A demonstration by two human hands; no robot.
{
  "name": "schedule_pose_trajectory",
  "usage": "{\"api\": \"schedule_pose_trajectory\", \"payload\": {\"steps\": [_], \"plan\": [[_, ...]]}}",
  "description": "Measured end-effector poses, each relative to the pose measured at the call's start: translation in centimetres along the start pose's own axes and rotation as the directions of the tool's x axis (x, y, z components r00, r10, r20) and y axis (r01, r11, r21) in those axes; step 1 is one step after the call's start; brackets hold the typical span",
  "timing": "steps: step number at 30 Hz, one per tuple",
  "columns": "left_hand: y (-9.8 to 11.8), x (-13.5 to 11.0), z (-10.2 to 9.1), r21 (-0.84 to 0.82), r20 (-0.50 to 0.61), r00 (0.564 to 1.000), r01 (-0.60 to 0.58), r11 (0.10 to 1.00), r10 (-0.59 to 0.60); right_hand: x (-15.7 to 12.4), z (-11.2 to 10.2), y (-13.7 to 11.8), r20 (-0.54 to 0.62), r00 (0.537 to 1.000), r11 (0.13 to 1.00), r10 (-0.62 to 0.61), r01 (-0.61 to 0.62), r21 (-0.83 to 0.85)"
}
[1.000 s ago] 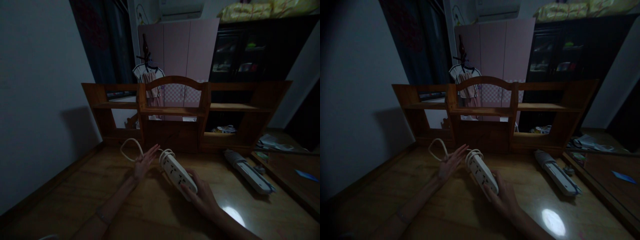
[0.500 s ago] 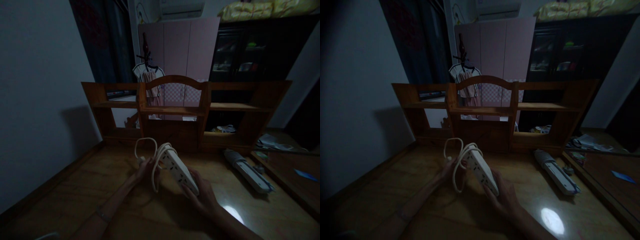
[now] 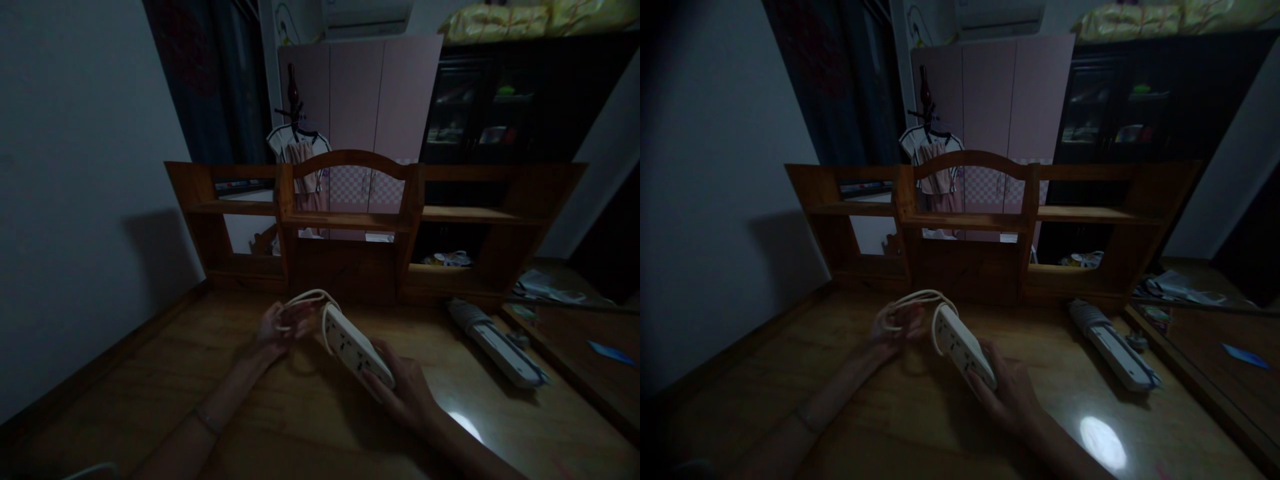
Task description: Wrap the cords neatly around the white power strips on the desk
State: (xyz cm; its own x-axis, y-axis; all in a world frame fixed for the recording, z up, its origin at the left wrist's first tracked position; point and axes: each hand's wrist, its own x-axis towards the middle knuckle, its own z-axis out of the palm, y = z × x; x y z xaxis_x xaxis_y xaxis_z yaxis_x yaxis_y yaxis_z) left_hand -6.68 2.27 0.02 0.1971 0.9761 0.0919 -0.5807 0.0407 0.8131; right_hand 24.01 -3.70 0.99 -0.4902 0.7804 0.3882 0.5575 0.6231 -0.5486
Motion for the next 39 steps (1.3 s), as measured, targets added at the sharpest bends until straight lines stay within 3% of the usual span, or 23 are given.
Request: {"api": "schedule_pose_trajectory", "payload": {"steps": [4,8,12,17,20,24,26,28,29,31,34,39], "plan": [[1.2,0.2,0.6,-0.16,0.02,0.989,-0.144,0.976,0.149,-0.3,0.2,-0.1,0.072,0.99,0.989,-0.12,0.125,-0.073],[1.0,1.0,-0.5,-0.16,-0.066,0.979,-0.201,0.966,0.192,-0.7,0.4,0.4,0.084,0.956,0.94,-0.28,0.291,-0.176],[0.5,1.6,-1.0,-0.132,-0.089,0.986,-0.151,0.98,0.14,-1.0,0.5,0.3,0.049,0.922,0.9,-0.385,0.386,-0.202],[-0.2,0.8,0.0,0.036,-0.062,0.996,-0.063,0.997,0.065,-1.1,0.3,-0.7,-0.099,0.912,0.909,-0.399,0.38,-0.17],[-0.9,0.0,0.1,0.078,-0.028,1.0,0.007,0.997,-0.005,-1.1,0.0,-1.2,-0.162,0.936,0.95,-0.312,0.3,-0.091],[-1.3,-0.7,0.5,0.124,0.046,0.985,0.161,0.979,-0.167,-0.7,-0.5,-1.0,-0.232,0.972,0.986,-0.041,0.077,0.15],[-1.2,-1.1,1.0,0.19,0.132,0.93,0.315,0.93,-0.343,-0.3,-0.6,-0.8,-0.243,0.964,0.962,0.108,-0.04,0.27],[-1.0,-1.4,1.7,0.265,0.218,0.828,0.459,0.848,-0.517,0.1,-0.6,-0.5,-0.239,0.947,0.926,0.216,-0.12,0.359],[-1.0,-1.5,2.1,0.282,0.253,0.784,0.5,0.819,-0.566,0.3,-0.6,-0.3,-0.232,0.938,0.908,0.256,-0.151,0.392],[-1.2,-1.7,2.7,0.257,0.31,0.754,0.52,0.814,-0.579,0.6,-0.5,-0.1,-0.208,0.927,0.876,0.312,-0.197,0.44],[-1.6,-1.6,3.2,0.189,0.352,0.779,0.483,0.855,-0.518,0.8,-0.5,0.2,-0.181,0.919,0.853,0.349,-0.232,0.467],[-1.2,-0.9,3.1,0.054,0.312,0.891,0.33,0.942,-0.33,0.9,-0.6,0.6,-0.2,0.912,0.859,0.359,-0.239,0.452]]}}
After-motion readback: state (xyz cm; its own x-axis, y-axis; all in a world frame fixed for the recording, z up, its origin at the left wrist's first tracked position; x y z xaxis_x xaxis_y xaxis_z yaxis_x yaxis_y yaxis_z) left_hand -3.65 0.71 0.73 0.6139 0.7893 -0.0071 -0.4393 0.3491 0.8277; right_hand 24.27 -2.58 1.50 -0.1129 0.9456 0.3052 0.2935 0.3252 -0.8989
